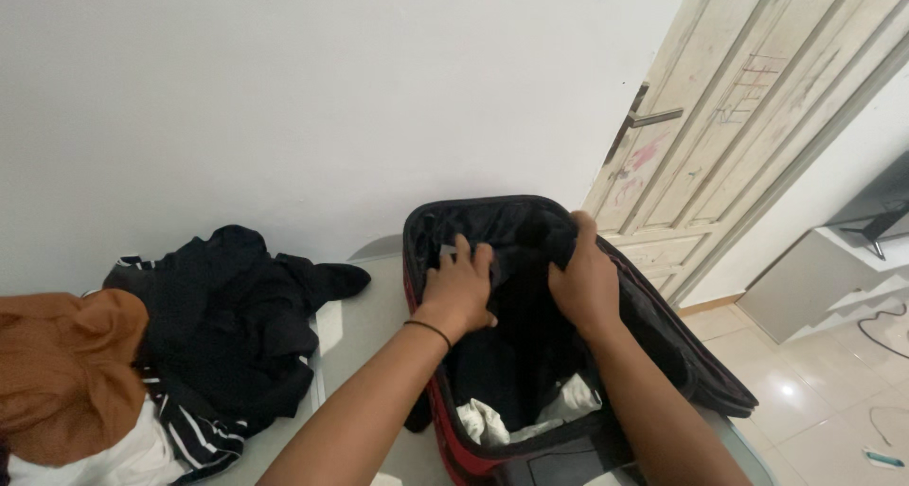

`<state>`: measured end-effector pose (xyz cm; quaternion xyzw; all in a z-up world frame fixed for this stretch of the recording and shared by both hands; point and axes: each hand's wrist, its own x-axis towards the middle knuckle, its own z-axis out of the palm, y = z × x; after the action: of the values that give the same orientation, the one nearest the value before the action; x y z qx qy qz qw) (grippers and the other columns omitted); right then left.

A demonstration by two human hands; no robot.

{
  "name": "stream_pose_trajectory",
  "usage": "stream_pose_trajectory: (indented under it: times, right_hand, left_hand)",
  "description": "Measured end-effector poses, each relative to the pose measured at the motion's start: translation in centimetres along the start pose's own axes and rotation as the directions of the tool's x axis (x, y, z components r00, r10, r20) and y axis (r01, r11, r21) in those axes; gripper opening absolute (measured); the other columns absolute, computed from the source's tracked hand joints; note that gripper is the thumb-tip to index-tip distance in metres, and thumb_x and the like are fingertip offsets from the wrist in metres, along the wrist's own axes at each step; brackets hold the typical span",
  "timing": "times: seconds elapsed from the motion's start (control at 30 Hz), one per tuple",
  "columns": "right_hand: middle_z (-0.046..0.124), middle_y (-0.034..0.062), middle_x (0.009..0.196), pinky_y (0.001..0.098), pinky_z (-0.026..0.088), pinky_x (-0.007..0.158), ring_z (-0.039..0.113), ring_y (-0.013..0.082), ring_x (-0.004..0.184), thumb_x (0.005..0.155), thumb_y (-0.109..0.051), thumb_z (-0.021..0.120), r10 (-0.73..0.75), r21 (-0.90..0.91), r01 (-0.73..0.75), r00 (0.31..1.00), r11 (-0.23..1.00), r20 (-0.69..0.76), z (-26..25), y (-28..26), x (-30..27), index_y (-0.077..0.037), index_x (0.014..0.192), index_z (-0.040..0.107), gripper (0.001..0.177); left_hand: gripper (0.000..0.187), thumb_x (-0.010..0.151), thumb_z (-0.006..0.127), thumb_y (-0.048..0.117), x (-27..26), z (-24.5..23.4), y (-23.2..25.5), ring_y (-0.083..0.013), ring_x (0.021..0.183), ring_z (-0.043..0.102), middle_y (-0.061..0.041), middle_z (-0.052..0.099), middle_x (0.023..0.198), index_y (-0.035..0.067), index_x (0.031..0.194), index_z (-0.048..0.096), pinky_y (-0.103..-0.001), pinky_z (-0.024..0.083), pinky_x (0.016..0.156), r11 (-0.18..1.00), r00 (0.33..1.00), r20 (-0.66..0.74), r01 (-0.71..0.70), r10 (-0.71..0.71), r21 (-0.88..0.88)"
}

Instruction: The person unzips a red suitcase and removes several shirts and items of clothing, placing them on a white table one at a time.

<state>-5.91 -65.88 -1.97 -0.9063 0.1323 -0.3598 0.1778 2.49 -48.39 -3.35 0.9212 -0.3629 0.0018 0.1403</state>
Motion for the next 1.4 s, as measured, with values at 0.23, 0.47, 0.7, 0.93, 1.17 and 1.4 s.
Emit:
stream_pose_trajectory:
  times: [0.23, 0.47, 0.7, 0.93, 1.17, 1.4]
  right_hand:
    - [0.059, 0.0363, 0.131, 0.0463, 0.049, 0.103, 0.060, 0.0480, 0.123, 0.084, -0.041, 0.077, 0.111, 0.194, -0.151, 0.973, 0.969, 0.201, 3.2, 3.9, 0.4, 0.002, 0.150, 0.029, 0.093]
    - [0.041, 0.0294, 0.156, 0.0446, 0.034, 0.119, 0.038, 0.0439, 0.146, 0.055, -0.061, 0.091, 0.352, -0.260, -0.237, 0.661, 0.936, 0.663, 2.1, 4.3, -0.6, -0.021, 0.164, 0.024, 0.134]
    - [0.051, 0.0222, 0.152, 0.0353, 0.039, 0.119, 0.050, 0.0305, 0.143, 0.047, -0.046, 0.100, 0.275, -0.168, -0.262, 0.453, 0.950, 0.848, 1.9, 4.1, -1.6, -0.015, 0.155, -0.031, 0.173]
    - [0.068, 0.0205, 0.131, 0.0448, 0.060, 0.094, 0.069, 0.0352, 0.121, 0.051, -0.035, 0.094, 0.398, -0.323, -0.235, 0.472, 0.917, 0.786, 0.2, 1.6, -1.5, -0.017, 0.163, -0.023, 0.163]
    - [0.071, 0.0253, 0.121, 0.0368, 0.053, 0.102, 0.067, 0.0383, 0.118, 0.050, -0.025, 0.096, 0.252, -0.206, -0.147, 0.641, 0.968, 0.725, 1.3, 3.4, -1.5, -0.013, 0.163, -0.001, 0.150]
    - [0.069, 0.0279, 0.121, 0.0380, 0.053, 0.102, 0.067, 0.0394, 0.118, 0.058, -0.021, 0.090, 0.229, -0.194, -0.130, 0.700, 0.972, 0.677, 2.0, 3.7, -1.2, -0.012, 0.163, 0.009, 0.133]
  left_hand:
    - [0.163, 0.058, 0.088, 0.064, 2.5, 3.1, -1.0, -0.0450, 0.138, 0.054, -0.026, 0.052, 0.152, -0.007, 0.167, -0.011, -0.054, 0.037, 0.119, 0.999, 0.916, 0.401, 0.006, -0.022, 0.040]
    - [0.147, 0.056, 0.093, 0.070, 2.5, 3.5, -0.6, -0.0520, 0.156, 0.008, -0.032, 0.003, 0.168, -0.002, 0.156, 0.013, -0.057, 0.026, 0.123, 0.964, 0.883, 0.414, 0.131, -0.220, 0.233]
    - [0.165, 0.058, 0.094, 0.062, 5.3, 3.9, -1.9, -0.0535, 0.155, 0.009, -0.034, 0.004, 0.167, 0.005, 0.162, -0.020, -0.059, 0.025, 0.122, 0.962, 0.777, 0.572, 0.252, -0.263, 0.100]
    - [0.119, 0.057, 0.091, 0.058, 5.7, 4.1, -2.7, -0.0390, 0.142, 0.048, -0.026, 0.044, 0.157, -0.003, 0.151, 0.049, -0.046, 0.042, 0.115, 0.974, 0.739, 0.654, 0.224, -0.161, -0.013]
    - [0.094, 0.069, 0.087, 0.044, 4.4, 2.7, -2.2, -0.0413, 0.138, 0.053, -0.027, 0.048, 0.154, -0.004, 0.144, 0.056, -0.049, 0.049, 0.110, 0.958, 0.767, 0.627, 0.265, -0.137, -0.114]
    - [0.090, 0.077, 0.078, 0.047, 4.8, 2.7, -2.0, -0.0422, 0.142, 0.048, -0.027, 0.040, 0.159, 0.004, 0.151, 0.050, -0.050, 0.045, 0.112, 0.962, 0.683, 0.713, 0.269, -0.159, -0.043]
